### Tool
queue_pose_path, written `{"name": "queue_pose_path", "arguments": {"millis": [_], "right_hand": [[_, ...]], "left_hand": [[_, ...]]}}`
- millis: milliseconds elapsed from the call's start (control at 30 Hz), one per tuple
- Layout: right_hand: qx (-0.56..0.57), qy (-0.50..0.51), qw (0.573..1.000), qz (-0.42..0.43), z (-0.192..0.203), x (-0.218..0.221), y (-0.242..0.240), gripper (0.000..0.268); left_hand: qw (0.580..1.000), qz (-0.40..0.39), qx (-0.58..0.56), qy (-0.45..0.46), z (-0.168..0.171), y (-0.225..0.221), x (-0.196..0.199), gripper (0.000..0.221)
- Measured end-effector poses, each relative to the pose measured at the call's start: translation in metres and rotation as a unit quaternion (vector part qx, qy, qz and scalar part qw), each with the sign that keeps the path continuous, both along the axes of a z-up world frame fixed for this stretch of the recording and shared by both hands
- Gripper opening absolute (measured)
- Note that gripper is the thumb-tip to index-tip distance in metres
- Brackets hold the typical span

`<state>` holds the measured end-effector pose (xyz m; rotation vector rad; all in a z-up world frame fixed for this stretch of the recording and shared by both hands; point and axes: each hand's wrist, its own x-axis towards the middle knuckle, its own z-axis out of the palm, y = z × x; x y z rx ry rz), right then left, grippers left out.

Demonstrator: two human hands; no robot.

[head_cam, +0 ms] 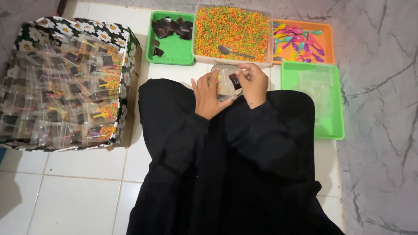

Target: Manually packaging small colorful beads into plastic bags by scooping, weighing on a scale, and sealing.

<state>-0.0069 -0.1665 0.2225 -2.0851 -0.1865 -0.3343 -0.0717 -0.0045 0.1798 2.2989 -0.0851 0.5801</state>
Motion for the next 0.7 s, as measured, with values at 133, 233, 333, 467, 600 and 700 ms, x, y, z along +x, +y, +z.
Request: {"name": "queue_pose_path", "arguments": {"millis": [133,233,333,467,600,700], "right_hand": [[-0.066,-0.028,0.997,-0.003,0.022,-0.013,0.003,0.012],[-0.093,-0.036,0.995,-0.017,0.024,-0.006,-0.003,0.011],[-0.08,-0.031,0.996,-0.009,0.025,0.001,-0.01,0.013],[-0.109,0.006,0.994,0.027,0.03,-0.011,-0.013,0.015],[-0.148,0.01,0.982,0.12,0.033,-0.033,-0.01,0.038],[-0.15,-0.034,0.976,0.153,0.057,-0.052,-0.009,0.059]], "left_hand": [[1.0,-0.01,0.008,0.003,0.004,-0.006,0.0,0.111],[1.0,-0.005,0.011,0.005,0.008,-0.01,-0.001,0.11],[0.999,-0.005,0.047,-0.008,0.011,-0.015,-0.002,0.11],[0.999,-0.003,0.051,-0.007,0.01,-0.021,-0.005,0.11],[0.999,0.018,0.045,0.002,0.008,-0.023,-0.008,0.107],[0.999,0.024,0.045,0.011,0.005,-0.022,-0.009,0.107]]}}
